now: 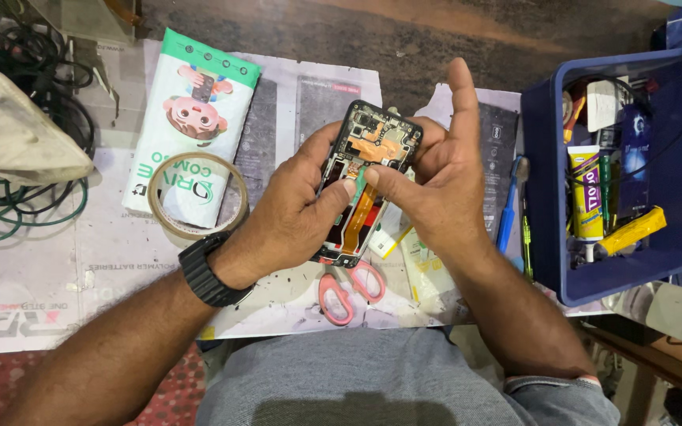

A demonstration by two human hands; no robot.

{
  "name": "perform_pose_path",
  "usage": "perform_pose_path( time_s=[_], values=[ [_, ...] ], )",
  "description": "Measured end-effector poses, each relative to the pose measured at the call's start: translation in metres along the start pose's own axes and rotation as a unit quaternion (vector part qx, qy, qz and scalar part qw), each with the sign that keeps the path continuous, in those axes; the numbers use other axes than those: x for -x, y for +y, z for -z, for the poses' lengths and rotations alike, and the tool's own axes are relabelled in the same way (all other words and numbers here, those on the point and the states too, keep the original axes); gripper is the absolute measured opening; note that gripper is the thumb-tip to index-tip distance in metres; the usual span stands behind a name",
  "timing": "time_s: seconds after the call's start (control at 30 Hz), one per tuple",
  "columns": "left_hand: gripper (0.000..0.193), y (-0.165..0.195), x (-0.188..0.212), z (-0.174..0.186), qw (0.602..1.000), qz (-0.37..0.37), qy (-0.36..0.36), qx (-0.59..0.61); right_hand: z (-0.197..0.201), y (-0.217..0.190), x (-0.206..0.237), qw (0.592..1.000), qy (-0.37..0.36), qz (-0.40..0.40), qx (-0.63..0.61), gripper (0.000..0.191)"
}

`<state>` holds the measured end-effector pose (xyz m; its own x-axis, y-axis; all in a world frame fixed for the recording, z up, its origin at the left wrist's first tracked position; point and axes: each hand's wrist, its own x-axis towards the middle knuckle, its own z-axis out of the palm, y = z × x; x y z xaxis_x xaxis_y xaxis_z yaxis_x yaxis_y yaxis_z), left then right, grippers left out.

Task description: The person is repairing a disassembled smartphone. They use a green plastic pry tool to lift and adjust internal components, including the battery and ribbon cables, while holding the phone with their other hand.

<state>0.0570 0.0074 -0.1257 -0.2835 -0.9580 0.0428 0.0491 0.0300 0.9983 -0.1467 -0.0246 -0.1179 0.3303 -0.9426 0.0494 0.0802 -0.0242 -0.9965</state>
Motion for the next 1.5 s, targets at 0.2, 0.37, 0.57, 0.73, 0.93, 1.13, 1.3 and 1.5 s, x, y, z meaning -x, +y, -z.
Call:
perform_pose_path(
  time_s=[0.2,0.37,0.57,0.73,0.93,1.13,1.3,1.5],
  values=[
    [0.050,-0.0033,0.0012,-0.0026,1.000,-0.017,-0.002,0.014,0.0004,-0.0031,0.0027,0.999,0.001,-0.016,-0.043,0.116],
    [0.048,-0.0069,0.0030,-0.0016,1.000,-0.013,-0.006,0.013,0.0017,-0.0036,0.0042,0.998,-0.001,-0.032,-0.062,0.115],
    [0.047,-0.0051,0.0020,-0.0025,1.000,-0.022,0.001,0.002,0.0017,-0.0043,0.0021,0.997,-0.001,-0.037,-0.063,0.114],
    [0.046,-0.0003,0.0003,-0.0007,1.000,-0.011,-0.003,-0.013,0.0007,-0.0065,0.0015,0.998,0.008,-0.036,-0.045,0.117],
    [0.047,0.0010,-0.0004,-0.0003,1.000,-0.021,-0.010,0.001,-0.0010,-0.0056,-0.0009,0.999,0.003,-0.025,-0.048,0.115],
    [0.048,-0.0018,-0.0016,-0.0003,1.000,-0.011,-0.008,-0.017,-0.0010,-0.0011,-0.0012,0.999,0.005,-0.007,-0.051,0.114],
    [0.048,-0.0032,-0.0008,-0.0013,0.999,-0.040,-0.009,-0.025,-0.0019,0.0002,-0.0013,0.999,0.021,-0.011,-0.033,0.114],
    [0.051,-0.0047,-0.0001,0.0001,0.999,-0.041,-0.009,-0.034,-0.0032,-0.0012,-0.0020,0.998,0.014,-0.015,-0.052,0.113]
  ],
)
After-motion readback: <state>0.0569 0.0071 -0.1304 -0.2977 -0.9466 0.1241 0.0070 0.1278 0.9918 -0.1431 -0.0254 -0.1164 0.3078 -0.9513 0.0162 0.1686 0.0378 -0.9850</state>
